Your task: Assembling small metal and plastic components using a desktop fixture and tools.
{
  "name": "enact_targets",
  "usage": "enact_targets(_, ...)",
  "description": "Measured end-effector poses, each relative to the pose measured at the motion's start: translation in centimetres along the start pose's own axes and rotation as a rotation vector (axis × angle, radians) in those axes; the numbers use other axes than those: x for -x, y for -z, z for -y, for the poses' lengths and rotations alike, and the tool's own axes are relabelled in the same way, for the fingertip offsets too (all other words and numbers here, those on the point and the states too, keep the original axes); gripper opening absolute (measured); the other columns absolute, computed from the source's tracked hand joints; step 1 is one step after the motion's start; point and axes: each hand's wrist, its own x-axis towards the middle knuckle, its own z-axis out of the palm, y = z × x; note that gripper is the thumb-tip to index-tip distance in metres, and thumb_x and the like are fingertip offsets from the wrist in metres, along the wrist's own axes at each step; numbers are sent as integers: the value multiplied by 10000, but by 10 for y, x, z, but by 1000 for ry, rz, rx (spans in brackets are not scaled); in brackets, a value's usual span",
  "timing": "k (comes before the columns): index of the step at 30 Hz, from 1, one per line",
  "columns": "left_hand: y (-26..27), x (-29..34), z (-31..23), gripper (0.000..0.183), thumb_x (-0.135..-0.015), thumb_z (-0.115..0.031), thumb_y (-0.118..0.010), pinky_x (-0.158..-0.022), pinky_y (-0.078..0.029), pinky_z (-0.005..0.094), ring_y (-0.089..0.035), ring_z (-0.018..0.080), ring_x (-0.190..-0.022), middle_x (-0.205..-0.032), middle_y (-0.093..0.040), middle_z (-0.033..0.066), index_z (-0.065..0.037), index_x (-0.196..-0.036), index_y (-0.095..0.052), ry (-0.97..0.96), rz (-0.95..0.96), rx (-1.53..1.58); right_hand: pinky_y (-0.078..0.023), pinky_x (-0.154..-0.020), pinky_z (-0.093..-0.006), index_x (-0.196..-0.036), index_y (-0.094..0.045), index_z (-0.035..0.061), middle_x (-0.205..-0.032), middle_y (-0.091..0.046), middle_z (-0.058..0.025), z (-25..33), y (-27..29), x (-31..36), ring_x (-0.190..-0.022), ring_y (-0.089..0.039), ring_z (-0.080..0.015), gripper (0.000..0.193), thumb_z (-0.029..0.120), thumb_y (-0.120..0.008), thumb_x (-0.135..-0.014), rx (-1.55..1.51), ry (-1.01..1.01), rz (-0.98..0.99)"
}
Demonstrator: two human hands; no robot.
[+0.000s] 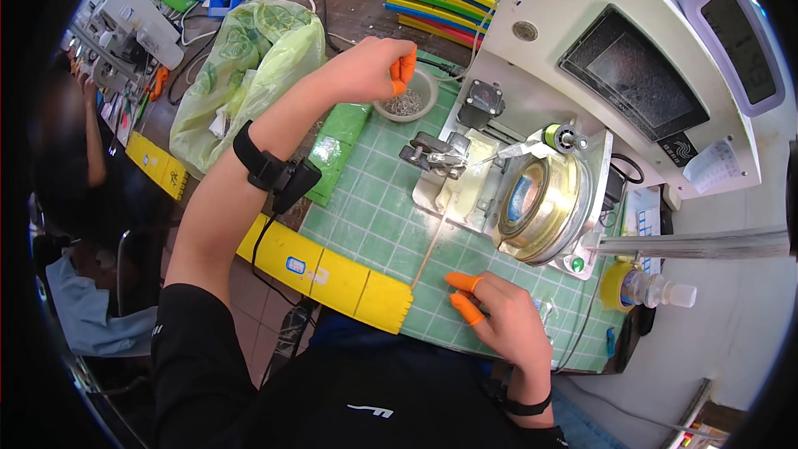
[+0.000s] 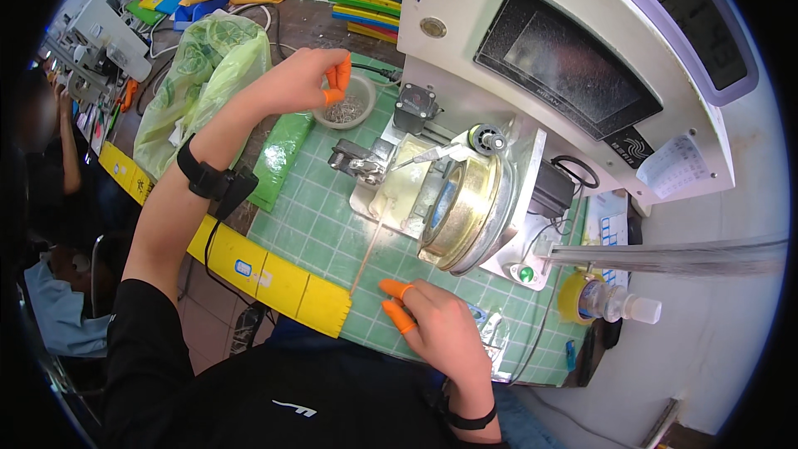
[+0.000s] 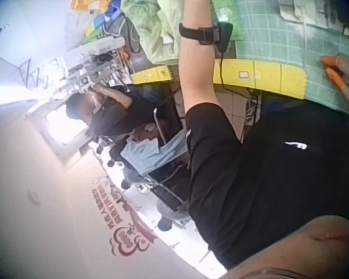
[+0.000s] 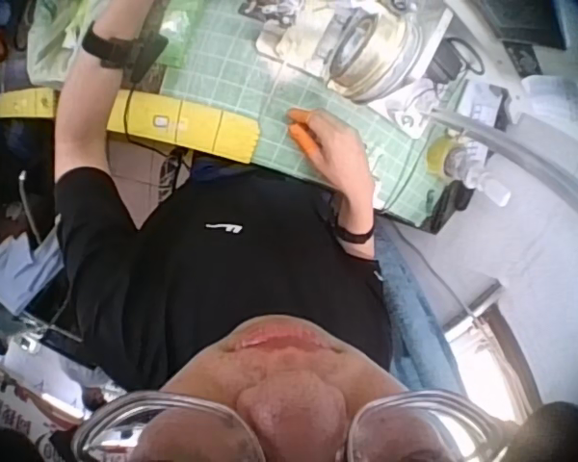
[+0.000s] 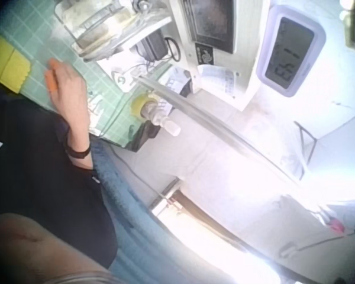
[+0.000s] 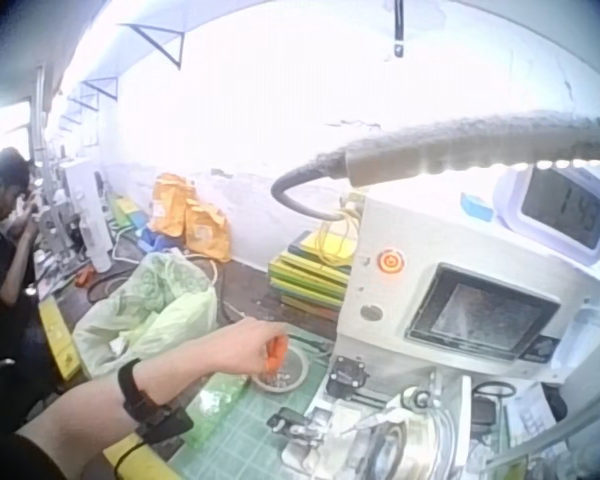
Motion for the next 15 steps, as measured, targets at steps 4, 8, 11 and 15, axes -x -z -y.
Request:
enact_targets(4,2,1,-4,155,-820,-74,-751,-646,-491,354,-651,206,-696,-840,-724,93,-22,-923,-648,68,29,96,-511,-648,-422,-1133,-733,67,-822,-615,-120,-4,-2,1,-738,-644,-324,232,173,-724,-927,-14,0,-10)
enact_targets(8,4,0,-4,162,-841,-83,-750,-586,-478,325,-632,148,-661,-865,-742,72,-25,-974,-678,76,58,129,-511,-650,-422,-1129,-732,67,-826,-619,-121,-3,-3,1,-737,-643,-327,230,173,-725,-925,-18,-4,-13)
enact_targets(11,-5,-4,16,158,-853,-76,-742,-574,-487,309,-638,130,-667,-887,-741,67,-18,-983,-675,-31,9,105,-510,-650,-422,-1126,-732,66,-823,-617,-123,-2,-3,1,-737,-643,-328,228,177,-725,-927,-10,5,-6)
enact_targets(15,1,-5,-4,122,-882,-28,-710,-673,-544,295,-671,130,-745,-907,-724,67,-11,-988,-652,70,68,231,-507,-645,-421,-1124,-731,63,-811,-609,-125,-4,-3,1,-731,-639,-328,226,182,-721,-932,-26,-11,-8)
